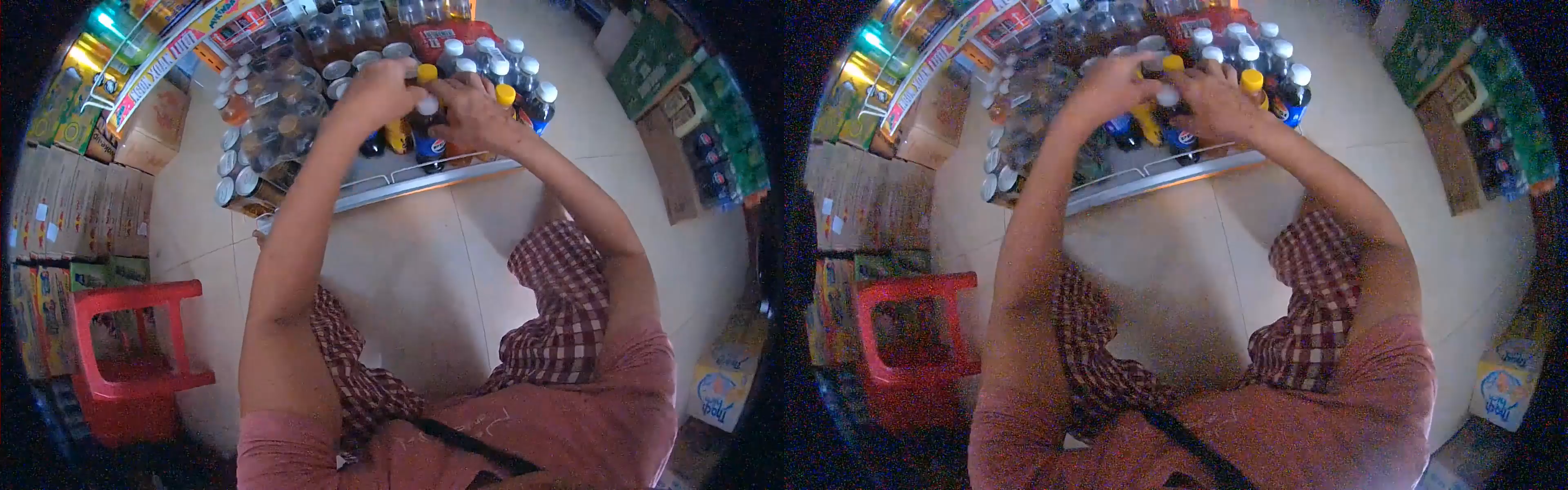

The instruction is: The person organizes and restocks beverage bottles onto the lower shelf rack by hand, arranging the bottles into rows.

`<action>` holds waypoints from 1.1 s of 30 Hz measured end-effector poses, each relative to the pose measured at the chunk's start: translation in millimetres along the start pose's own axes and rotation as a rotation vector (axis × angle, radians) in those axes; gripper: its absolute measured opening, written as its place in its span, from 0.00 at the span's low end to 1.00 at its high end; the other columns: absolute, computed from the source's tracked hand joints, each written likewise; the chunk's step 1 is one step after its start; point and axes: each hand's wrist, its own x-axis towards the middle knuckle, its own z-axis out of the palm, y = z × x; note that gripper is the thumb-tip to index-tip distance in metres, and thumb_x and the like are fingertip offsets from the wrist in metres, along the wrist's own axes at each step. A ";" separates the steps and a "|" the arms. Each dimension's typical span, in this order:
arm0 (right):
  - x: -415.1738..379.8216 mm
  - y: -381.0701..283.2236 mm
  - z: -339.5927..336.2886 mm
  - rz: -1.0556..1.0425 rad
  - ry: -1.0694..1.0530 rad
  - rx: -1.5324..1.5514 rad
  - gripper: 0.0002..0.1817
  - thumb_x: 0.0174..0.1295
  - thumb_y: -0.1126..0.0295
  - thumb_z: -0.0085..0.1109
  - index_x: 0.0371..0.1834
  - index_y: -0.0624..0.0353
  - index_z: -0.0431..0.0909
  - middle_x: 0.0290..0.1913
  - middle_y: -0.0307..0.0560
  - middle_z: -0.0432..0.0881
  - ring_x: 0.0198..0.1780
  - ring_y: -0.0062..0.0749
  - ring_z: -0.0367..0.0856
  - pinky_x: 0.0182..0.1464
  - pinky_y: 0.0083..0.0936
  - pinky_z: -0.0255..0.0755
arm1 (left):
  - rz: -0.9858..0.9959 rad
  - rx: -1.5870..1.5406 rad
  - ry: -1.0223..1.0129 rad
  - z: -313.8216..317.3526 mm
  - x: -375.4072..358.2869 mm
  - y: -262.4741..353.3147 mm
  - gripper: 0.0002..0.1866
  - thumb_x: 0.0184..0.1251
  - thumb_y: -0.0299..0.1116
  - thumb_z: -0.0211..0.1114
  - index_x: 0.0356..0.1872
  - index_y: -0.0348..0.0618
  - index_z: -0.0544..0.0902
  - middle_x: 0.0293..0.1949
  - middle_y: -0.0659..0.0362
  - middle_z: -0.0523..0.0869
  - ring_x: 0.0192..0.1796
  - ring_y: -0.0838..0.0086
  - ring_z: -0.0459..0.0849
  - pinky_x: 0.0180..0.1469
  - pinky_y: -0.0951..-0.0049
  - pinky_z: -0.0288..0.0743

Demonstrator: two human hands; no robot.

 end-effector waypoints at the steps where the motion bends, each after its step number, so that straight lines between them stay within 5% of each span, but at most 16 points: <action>1: -1.4 -4.6 -5.8 -0.007 0.041 0.007 0.33 0.44 0.60 0.65 0.56 0.49 0.66 0.54 0.48 0.72 0.59 0.47 0.61 0.60 0.45 0.54 | 0.020 0.072 0.071 -8.0 -0.3 -6.7 0.21 0.50 0.39 0.64 0.47 0.45 0.77 0.39 0.47 0.82 0.43 0.56 0.80 0.47 0.62 0.73; 2: -0.4 -9.0 -12.3 -0.006 0.064 0.033 0.29 0.45 0.61 0.64 0.54 0.47 0.68 0.53 0.47 0.72 0.58 0.47 0.62 0.58 0.46 0.55 | 0.036 0.144 0.145 -16.2 -1.6 -14.2 0.21 0.52 0.38 0.63 0.49 0.49 0.76 0.37 0.49 0.83 0.42 0.57 0.81 0.46 0.62 0.73; 4: 11.9 -16.3 -23.6 -0.072 0.036 -0.015 0.26 0.46 0.61 0.63 0.52 0.48 0.70 0.53 0.47 0.72 0.58 0.47 0.62 0.57 0.45 0.55 | -0.010 0.144 0.127 -26.4 -7.2 -25.2 0.19 0.49 0.37 0.62 0.43 0.39 0.79 0.44 0.46 0.80 0.50 0.57 0.77 0.54 0.60 0.68; 7: 37.0 -45.0 -29.0 -0.130 -0.005 -0.137 0.19 0.50 0.60 0.59 0.46 0.50 0.75 0.47 0.46 0.76 0.54 0.45 0.64 0.54 0.46 0.56 | -0.287 0.445 -0.021 -24.5 -18.7 -37.2 0.14 0.52 0.30 0.53 0.39 0.41 0.81 0.42 0.49 0.81 0.49 0.52 0.77 0.54 0.43 0.60; 13: 100.5 -66.0 18.4 -0.157 -0.231 -0.532 0.23 0.49 0.51 0.58 0.44 0.52 0.77 0.45 0.46 0.77 0.54 0.47 0.65 0.53 0.49 0.57 | -0.238 0.344 0.169 4.9 -15.4 -65.2 0.11 0.53 0.30 0.55 0.35 0.43 0.83 0.41 0.51 0.82 0.49 0.59 0.78 0.58 0.46 0.54; 16: 103.6 -78.3 15.6 -0.106 -0.227 -0.545 0.20 0.47 0.54 0.58 0.43 0.47 0.78 0.46 0.46 0.78 0.57 0.45 0.64 0.54 0.52 0.54 | -0.230 0.393 0.082 -9.7 -25.8 -56.9 0.11 0.52 0.32 0.57 0.36 0.45 0.83 0.41 0.52 0.82 0.50 0.61 0.78 0.59 0.46 0.54; 18: 99.6 -79.7 1.8 0.067 -0.267 -0.310 0.22 0.45 0.53 0.59 0.44 0.48 0.78 0.47 0.49 0.77 0.59 0.48 0.62 0.55 0.50 0.53 | -0.212 0.338 0.104 -15.2 -26.5 -58.0 0.12 0.51 0.33 0.59 0.36 0.45 0.83 0.41 0.53 0.82 0.49 0.61 0.79 0.58 0.47 0.55; 19: 94.8 -72.2 -6.3 -0.039 -0.278 -0.119 0.25 0.43 0.50 0.61 0.45 0.49 0.77 0.48 0.50 0.77 0.59 0.53 0.61 0.57 0.48 0.53 | -0.187 0.296 0.115 -18.6 -28.6 -55.0 0.12 0.50 0.34 0.60 0.36 0.46 0.83 0.40 0.53 0.83 0.48 0.61 0.79 0.56 0.48 0.56; 22: 84.8 -72.3 -22.2 0.011 -0.339 -0.110 0.29 0.40 0.47 0.63 0.45 0.49 0.77 0.48 0.53 0.76 0.58 0.55 0.61 0.57 0.48 0.55 | -0.227 0.294 0.079 -32.3 -34.2 -31.5 0.13 0.48 0.36 0.62 0.37 0.46 0.83 0.40 0.54 0.83 0.47 0.62 0.80 0.56 0.50 0.57; 24: 89.0 -29.8 10.9 -0.093 -0.164 -0.133 0.29 0.40 0.47 0.63 0.45 0.50 0.77 0.48 0.53 0.76 0.57 0.56 0.61 0.56 0.50 0.57 | -0.208 0.272 0.089 -25.9 -34.1 -23.2 0.13 0.48 0.36 0.62 0.37 0.46 0.83 0.41 0.53 0.82 0.48 0.61 0.80 0.57 0.48 0.56; 27: 71.4 -50.8 -9.7 0.020 -0.309 -0.225 0.27 0.41 0.50 0.62 0.44 0.54 0.77 0.49 0.53 0.75 0.57 0.59 0.60 0.57 0.52 0.57 | -0.196 0.253 0.021 -1.6 -22.1 -25.8 0.13 0.49 0.36 0.61 0.37 0.44 0.82 0.45 0.52 0.81 0.50 0.61 0.79 0.58 0.45 0.53; 29: 65.8 -38.4 3.0 -0.101 -0.163 -0.296 0.24 0.43 0.54 0.61 0.43 0.56 0.77 0.48 0.53 0.75 0.57 0.61 0.59 0.58 0.53 0.56 | -0.227 0.230 -0.021 2.5 -21.5 -20.0 0.15 0.50 0.36 0.60 0.40 0.44 0.81 0.45 0.52 0.81 0.49 0.61 0.79 0.58 0.44 0.53; 33: 91.8 -10.7 6.0 -0.077 -0.376 -0.221 0.23 0.48 0.57 0.57 0.45 0.59 0.74 0.45 0.57 0.76 0.53 0.56 0.69 0.53 0.52 0.64 | -0.168 0.240 -0.099 -4.6 -26.8 -14.4 0.24 0.46 0.46 0.66 0.44 0.44 0.80 0.46 0.53 0.81 0.50 0.62 0.79 0.56 0.41 0.56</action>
